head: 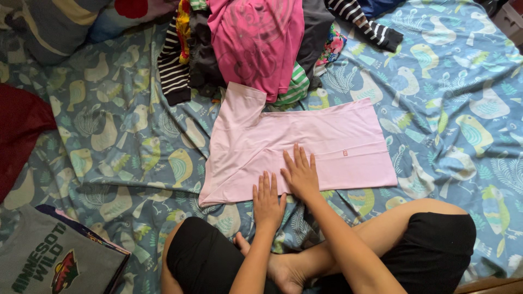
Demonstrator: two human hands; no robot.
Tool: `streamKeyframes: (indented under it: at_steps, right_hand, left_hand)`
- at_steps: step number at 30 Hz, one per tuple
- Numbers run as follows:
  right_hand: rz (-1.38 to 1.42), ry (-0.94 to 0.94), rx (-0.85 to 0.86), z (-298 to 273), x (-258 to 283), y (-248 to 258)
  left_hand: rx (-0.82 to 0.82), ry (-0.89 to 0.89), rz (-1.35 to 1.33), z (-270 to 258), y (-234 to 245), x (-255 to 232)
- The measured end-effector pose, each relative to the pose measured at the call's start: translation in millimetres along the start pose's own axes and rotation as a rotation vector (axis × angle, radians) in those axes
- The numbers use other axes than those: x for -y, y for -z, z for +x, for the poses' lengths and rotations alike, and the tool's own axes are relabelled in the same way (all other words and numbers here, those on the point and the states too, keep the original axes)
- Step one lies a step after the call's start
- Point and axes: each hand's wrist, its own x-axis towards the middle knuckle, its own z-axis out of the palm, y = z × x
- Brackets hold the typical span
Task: The person picks up a pink shirt from a pile and folds it by hand on a bed.
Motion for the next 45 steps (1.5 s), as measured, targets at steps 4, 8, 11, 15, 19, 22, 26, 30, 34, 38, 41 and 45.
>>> streamKeyframes:
  at_steps: [4, 8, 11, 15, 19, 22, 26, 30, 34, 38, 41, 45]
  right_hand:
    - [0.036, 0.018, -0.008, -20.0, 8.2, 4.9]
    - [0.051, 0.062, -0.018, -35.0, 13.9, 13.2]
    - [0.017, 0.049, 0.014, -25.1, 11.1, 11.2]
    - [0.036, -0.007, 0.066, -2.3, -5.4, 4.2]
    - [-0.036, -0.122, 0.071, 11.2, -49.8, 2.9]
    - [-0.131, -0.307, 0.079, 4.9, -108.3, 11.5]
    - [-0.158, -0.601, -0.117, -9.6, -186.7, 32.9]
    - [-0.148, -0.797, -0.174, -21.1, -211.1, 38.4]
    - [-0.259, -0.717, -0.178, -22.0, -180.0, 17.1]
    - [-0.195, -0.495, -0.046, -18.6, -101.0, -1.0]
    - [-0.093, -0.277, 0.042, -30.4, -33.6, -3.4]
    - [0.009, -0.128, 0.112, -41.9, 5.4, 9.5]
  left_hand:
    - [-0.023, -0.01, -0.004, -1.5, 0.1, 1.0]
    - [-0.034, -0.004, 0.003, -1.2, -1.1, 0.1]
    - [-0.073, -0.026, 0.002, -1.4, -3.1, 1.6]
    - [-0.077, -0.033, -0.006, -2.5, -4.4, 2.4]
    - [-0.077, -0.033, -0.013, -2.5, -5.3, 3.0]
    - [-0.075, -0.037, -0.005, -3.2, -4.4, 3.9]
    - [-0.079, -0.041, 0.0, -3.1, -3.1, 3.4]
    - [-0.082, -0.045, -0.016, -2.8, 1.2, 2.0]
    - [-0.086, -0.034, -0.017, -4.1, 2.3, 0.1]
    - [-0.081, -0.027, 0.012, -2.3, -0.5, -1.1]
    - [-0.029, -0.009, -0.038, 0.2, -2.1, -4.9]
    - [0.252, 0.021, -0.233, 13.8, 5.9, 21.2]
